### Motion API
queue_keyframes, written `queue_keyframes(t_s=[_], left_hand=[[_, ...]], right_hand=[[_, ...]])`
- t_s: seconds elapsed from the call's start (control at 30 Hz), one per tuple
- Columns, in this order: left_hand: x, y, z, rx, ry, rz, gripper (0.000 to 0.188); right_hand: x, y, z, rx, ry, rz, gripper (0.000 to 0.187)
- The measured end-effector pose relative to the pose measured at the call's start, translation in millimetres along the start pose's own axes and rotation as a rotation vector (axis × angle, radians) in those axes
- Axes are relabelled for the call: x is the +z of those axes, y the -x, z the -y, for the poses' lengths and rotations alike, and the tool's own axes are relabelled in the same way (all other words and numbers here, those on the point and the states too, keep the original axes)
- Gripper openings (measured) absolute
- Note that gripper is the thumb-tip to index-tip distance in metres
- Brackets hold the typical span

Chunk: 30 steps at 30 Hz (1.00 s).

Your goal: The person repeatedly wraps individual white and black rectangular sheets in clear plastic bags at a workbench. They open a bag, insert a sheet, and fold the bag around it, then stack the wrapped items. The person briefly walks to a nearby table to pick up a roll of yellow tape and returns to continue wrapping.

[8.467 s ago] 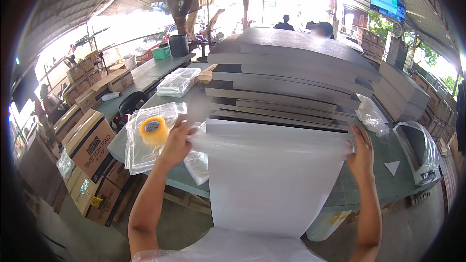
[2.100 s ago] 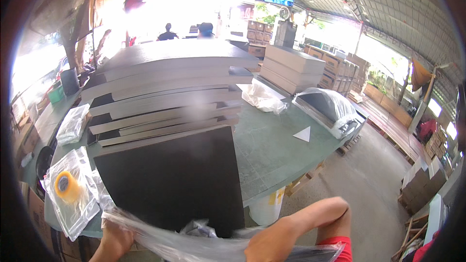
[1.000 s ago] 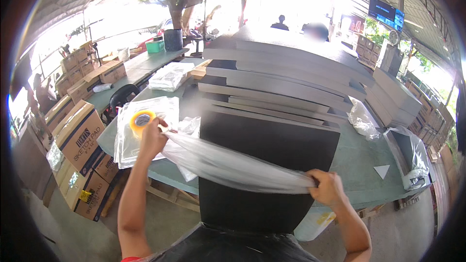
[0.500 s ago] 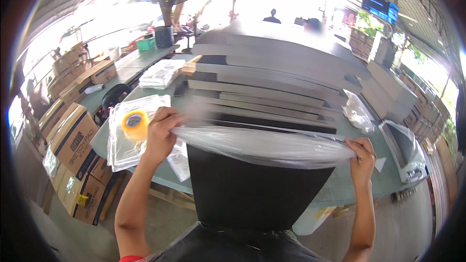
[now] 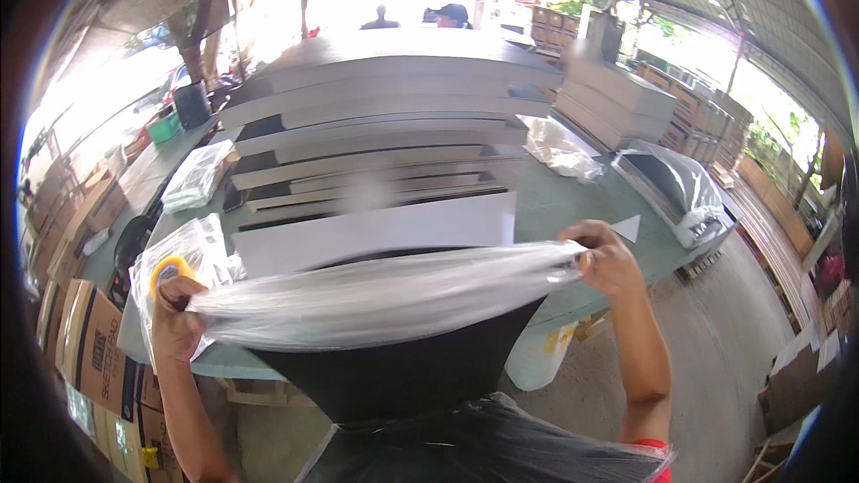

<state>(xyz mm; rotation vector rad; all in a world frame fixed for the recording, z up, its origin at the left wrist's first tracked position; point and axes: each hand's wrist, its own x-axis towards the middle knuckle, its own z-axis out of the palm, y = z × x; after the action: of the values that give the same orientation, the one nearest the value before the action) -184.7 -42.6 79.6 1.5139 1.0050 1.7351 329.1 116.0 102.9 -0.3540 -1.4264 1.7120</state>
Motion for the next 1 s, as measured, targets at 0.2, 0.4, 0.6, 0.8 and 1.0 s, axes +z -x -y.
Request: queue_keyframes(t_s=[0.2, 0.4, 0.6, 0.8, 1.0], left_hand=[[18.1, 78.9, 83.4, -0.323, 0.379, 0.261, 0.051], [-51.8, 278.6, 242.8, -1.291, 1.021, 0.1, 0.029], [-39.3, 306.8, 317.1, -0.906, -0.07, 0.234, 0.016], [2.4, 129.8, 73.8, -0.843, -0.115, 0.301, 0.03], [96.2, 156.8, 64.2, -0.643, 0.163, 1.269, 0.041]], right_hand=[[-34.8, 66.8, -112.4, 0.395, -0.456, -0.079, 0.05], [-117.6, 213.1, -310.1, 0.996, -0.414, -0.326, 0.038], [-147.4, 231.3, -335.1, 1.244, 0.325, -0.483, 0.04], [-65.7, 91.6, -140.3, 0.695, 0.534, 0.053, 0.047], [54.1, 105.7, -179.4, 0.885, 0.302, 1.083, 0.057]])
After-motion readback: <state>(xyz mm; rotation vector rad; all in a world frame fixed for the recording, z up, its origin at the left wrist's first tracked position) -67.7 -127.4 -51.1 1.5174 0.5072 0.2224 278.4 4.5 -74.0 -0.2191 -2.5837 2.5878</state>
